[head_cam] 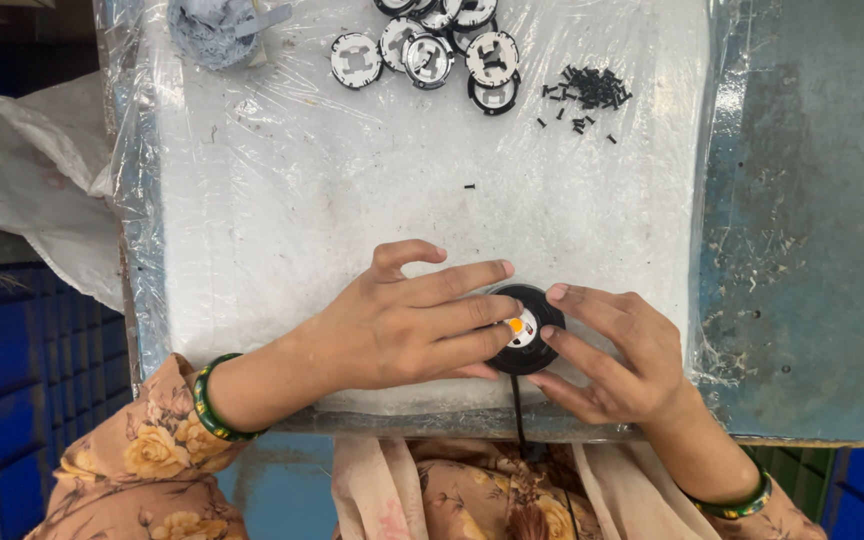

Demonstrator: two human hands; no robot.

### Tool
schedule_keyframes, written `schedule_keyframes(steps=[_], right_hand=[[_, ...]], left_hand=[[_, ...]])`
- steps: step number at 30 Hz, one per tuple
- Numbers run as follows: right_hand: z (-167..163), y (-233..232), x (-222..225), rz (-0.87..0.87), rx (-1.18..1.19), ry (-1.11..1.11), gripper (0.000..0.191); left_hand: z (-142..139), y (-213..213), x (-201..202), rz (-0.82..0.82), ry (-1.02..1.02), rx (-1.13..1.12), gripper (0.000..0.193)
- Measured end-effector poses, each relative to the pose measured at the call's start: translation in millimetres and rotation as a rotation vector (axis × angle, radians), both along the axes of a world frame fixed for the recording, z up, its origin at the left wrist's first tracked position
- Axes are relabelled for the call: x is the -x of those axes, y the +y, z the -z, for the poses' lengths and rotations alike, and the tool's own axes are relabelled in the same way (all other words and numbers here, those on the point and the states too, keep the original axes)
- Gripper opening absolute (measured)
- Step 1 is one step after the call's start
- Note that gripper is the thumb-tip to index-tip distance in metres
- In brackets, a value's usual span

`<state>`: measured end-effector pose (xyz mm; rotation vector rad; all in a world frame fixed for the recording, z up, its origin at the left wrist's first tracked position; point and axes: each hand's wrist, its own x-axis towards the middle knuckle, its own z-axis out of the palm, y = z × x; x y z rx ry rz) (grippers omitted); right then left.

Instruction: The person assembles a small LED light by placing a white LED module into a black circular housing, applying adhesive with a small spatula, and securing a white plastic cover over the module. The person then screws the cover into place by hand.

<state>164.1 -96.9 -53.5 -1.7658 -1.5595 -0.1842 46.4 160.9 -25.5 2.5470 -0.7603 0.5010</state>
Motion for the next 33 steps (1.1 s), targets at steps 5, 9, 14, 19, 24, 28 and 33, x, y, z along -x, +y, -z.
schedule_keyframes(steps=[5,9,14,19,24,28,33], right_hand=[[-2,0,0,-0.002,0.012,-0.009,0.039],[-2,1,0,-0.007,0.015,-0.036,0.035],[-1,2,-2,-0.019,0.011,-0.009,0.036],[1,-3,-1,-0.003,-0.022,0.054,0.047],[1,-6,1,0.095,-0.131,0.101,0.049],[-2,-8,6,0.188,-0.145,0.169,0.043],[-6,-11,6,0.194,-0.173,0.227,0.043]], left_hand=[[-3,-1,1,-0.010,0.045,-0.006,0.033],[-4,-2,1,-0.014,0.096,0.022,0.031],[-2,-1,-2,0.014,0.120,0.056,0.034],[-12,2,-7,0.052,0.143,0.224,0.032],[-36,1,-17,-0.019,0.172,0.071,0.020],[-53,-10,-27,-0.018,0.207,-0.077,0.028],[-67,-32,-39,-0.063,0.245,-0.299,0.034]])
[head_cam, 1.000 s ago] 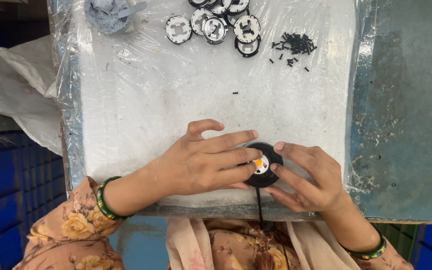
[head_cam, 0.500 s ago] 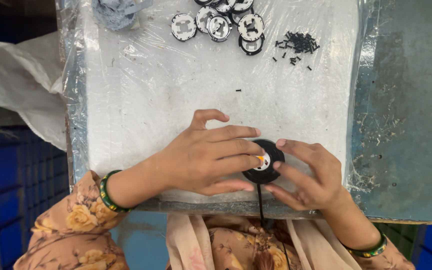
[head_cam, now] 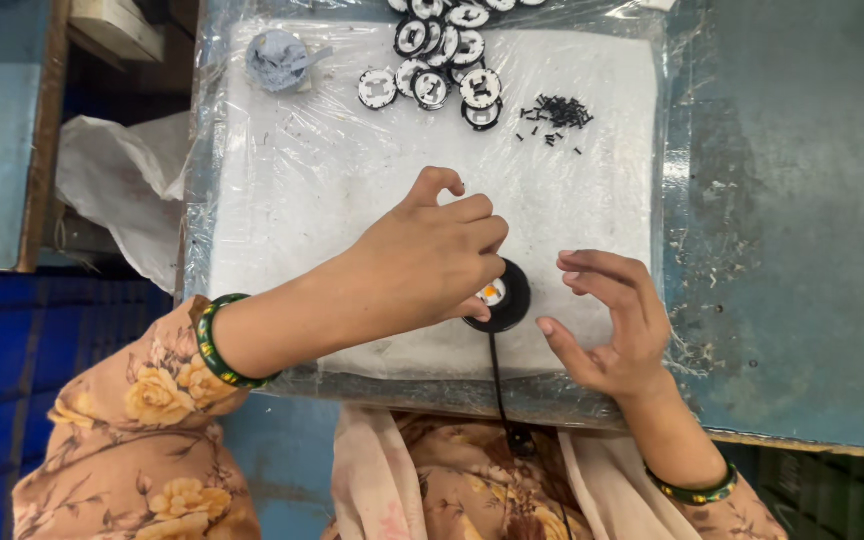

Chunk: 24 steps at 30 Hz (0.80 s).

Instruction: The person assembles a small LED light by placing a white LED module into a black circular housing, applying adhesive with a small spatula, and securing a white plastic cover over the module. The person then screws the cover into place by hand.

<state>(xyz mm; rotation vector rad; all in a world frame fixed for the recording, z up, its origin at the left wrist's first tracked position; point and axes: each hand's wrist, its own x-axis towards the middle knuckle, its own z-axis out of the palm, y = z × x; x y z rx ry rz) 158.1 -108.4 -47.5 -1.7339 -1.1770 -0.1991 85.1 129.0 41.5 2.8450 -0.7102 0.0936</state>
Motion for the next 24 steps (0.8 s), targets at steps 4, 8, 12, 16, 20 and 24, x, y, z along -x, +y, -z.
schedule_keyframes(steps=[4,8,12,16,20,24], right_hand=[[-1,-3,0,-0.004,-0.006,0.008,0.045],[-2,-4,0,-0.023,-0.025,0.010,0.044],[-2,-6,1,0.000,-0.042,-0.031,0.038],[-5,-7,3,0.021,-0.048,-0.002,0.029],[-6,-7,5,-0.002,-0.071,0.025,0.025],[-6,-6,4,-0.006,-0.061,0.005,0.028]], left_hand=[[-3,-9,-5,0.005,0.043,-0.083,0.028],[-4,-10,-4,-0.045,0.011,-0.043,0.023],[-6,-6,7,-0.213,-0.084,0.164,0.016],[-4,-8,20,-0.518,0.317,0.733,0.020],[11,-17,24,-0.559,0.427,0.947,0.020],[24,-14,31,-0.473,0.221,0.847,0.017]])
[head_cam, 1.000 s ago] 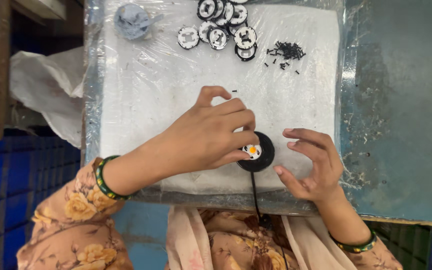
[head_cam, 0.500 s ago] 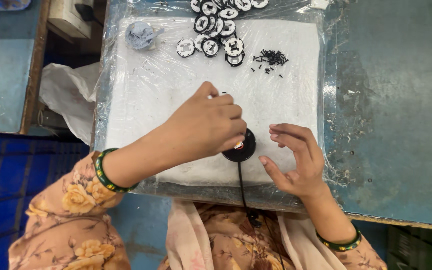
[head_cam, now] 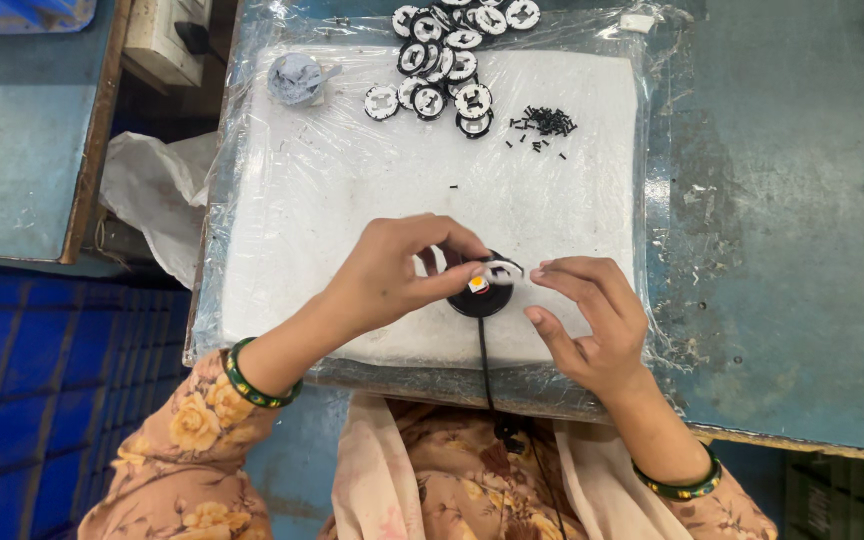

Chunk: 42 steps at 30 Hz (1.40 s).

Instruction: The person assembles a small LED light by placing a white LED module into a black circular housing, applying adhesive with a small spatula, and securing a white plastic cover over the module. The person then screws the cover into place by hand.

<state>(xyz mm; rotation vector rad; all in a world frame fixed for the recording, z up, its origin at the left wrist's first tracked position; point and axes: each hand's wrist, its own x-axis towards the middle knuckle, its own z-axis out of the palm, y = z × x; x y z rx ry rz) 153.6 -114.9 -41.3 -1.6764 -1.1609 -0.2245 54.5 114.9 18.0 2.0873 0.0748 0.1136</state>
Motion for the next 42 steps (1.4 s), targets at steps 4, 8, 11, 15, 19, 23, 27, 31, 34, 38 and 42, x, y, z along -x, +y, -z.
schedule_keyframes(steps=[4,8,11,15,19,23,27,31,34,38,42], right_hand=[[-1,-2,1,0.018,0.011,0.012,0.029],[0,1,1,0.004,0.030,0.008,0.030],[1,2,0,0.012,0.046,0.004,0.030],[2,2,-1,0.020,0.069,0.022,0.030],[4,4,-1,-0.001,0.071,0.079,0.029],[5,4,-2,-0.004,0.065,0.084,0.030],[7,3,-3,0.001,0.060,0.062,0.031],[7,2,-2,-0.004,0.061,0.078,0.031],[7,1,-2,0.016,0.076,0.069,0.030],[7,0,-2,0.014,0.082,0.072,0.029],[7,2,-3,0.013,0.093,0.073,0.028]], left_hand=[[5,21,7,0.244,-0.409,-0.303,0.018],[10,34,2,0.340,-0.481,-0.481,0.014],[13,41,-8,0.427,-0.551,-0.536,0.013],[11,49,-13,0.506,-0.522,-0.577,0.010],[6,50,-16,0.542,-0.473,-0.629,0.012],[-6,52,-19,0.550,-0.369,-0.561,0.008],[-16,48,-21,0.550,-0.309,-0.549,0.016],[-14,32,-22,0.520,-0.321,-0.578,0.026],[-12,21,-18,0.462,-0.297,-0.652,0.033],[-11,18,-13,0.442,-0.282,-0.684,0.029],[-12,19,-16,0.472,-0.261,-0.660,0.027]])
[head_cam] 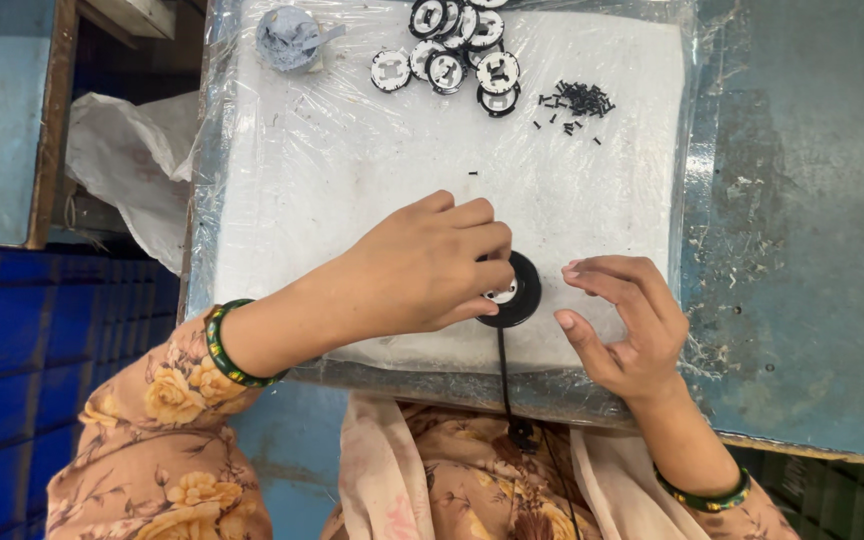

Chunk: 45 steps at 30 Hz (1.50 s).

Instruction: The person assembles a small LED light by placing a white LED module into a black circular housing, applying adhesive with a small spatula, and securing a white plastic cover over the module. The person then screws the cover into place by hand.

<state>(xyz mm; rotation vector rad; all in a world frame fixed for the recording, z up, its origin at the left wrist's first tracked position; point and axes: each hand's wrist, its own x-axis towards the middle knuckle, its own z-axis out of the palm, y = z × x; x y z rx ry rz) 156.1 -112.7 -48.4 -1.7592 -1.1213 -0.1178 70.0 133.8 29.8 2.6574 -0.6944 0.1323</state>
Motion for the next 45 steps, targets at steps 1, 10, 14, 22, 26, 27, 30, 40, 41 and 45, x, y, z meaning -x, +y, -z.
schedule_keyframes(steps=[1,10,14,22,26,27,30,40,41,45], right_hand=[[0,0,0,0.003,0.003,0.001,0.028],[0,1,-1,-0.008,0.017,0.037,0.027],[-1,0,-1,-0.010,0.017,0.023,0.027],[-1,0,-1,-0.009,0.018,0.022,0.028],[0,1,-1,-0.011,0.017,0.024,0.028],[0,1,-1,-0.009,0.017,0.026,0.027],[0,0,-1,-0.006,0.016,0.032,0.027],[1,0,0,-0.006,0.023,0.037,0.027],[0,0,-1,-0.005,0.023,0.035,0.027],[1,0,-1,-0.004,0.020,0.029,0.028]], left_hand=[[0,0,-1,0.004,0.006,0.001,0.027],[0,-3,-11,0.027,0.068,0.023,0.024],[-3,-2,-13,0.004,0.064,-0.026,0.027],[-8,-7,-8,-0.016,0.054,-0.059,0.028],[-4,-9,-12,0.020,0.056,-0.119,0.018],[-3,-9,-13,0.024,0.052,-0.125,0.015],[-1,-8,-15,0.041,0.032,-0.153,0.008],[-7,-2,-23,0.116,0.111,-0.162,0.008],[-8,-2,-23,0.117,0.121,-0.167,0.007],[-10,-2,-23,0.119,0.136,-0.172,0.007]])
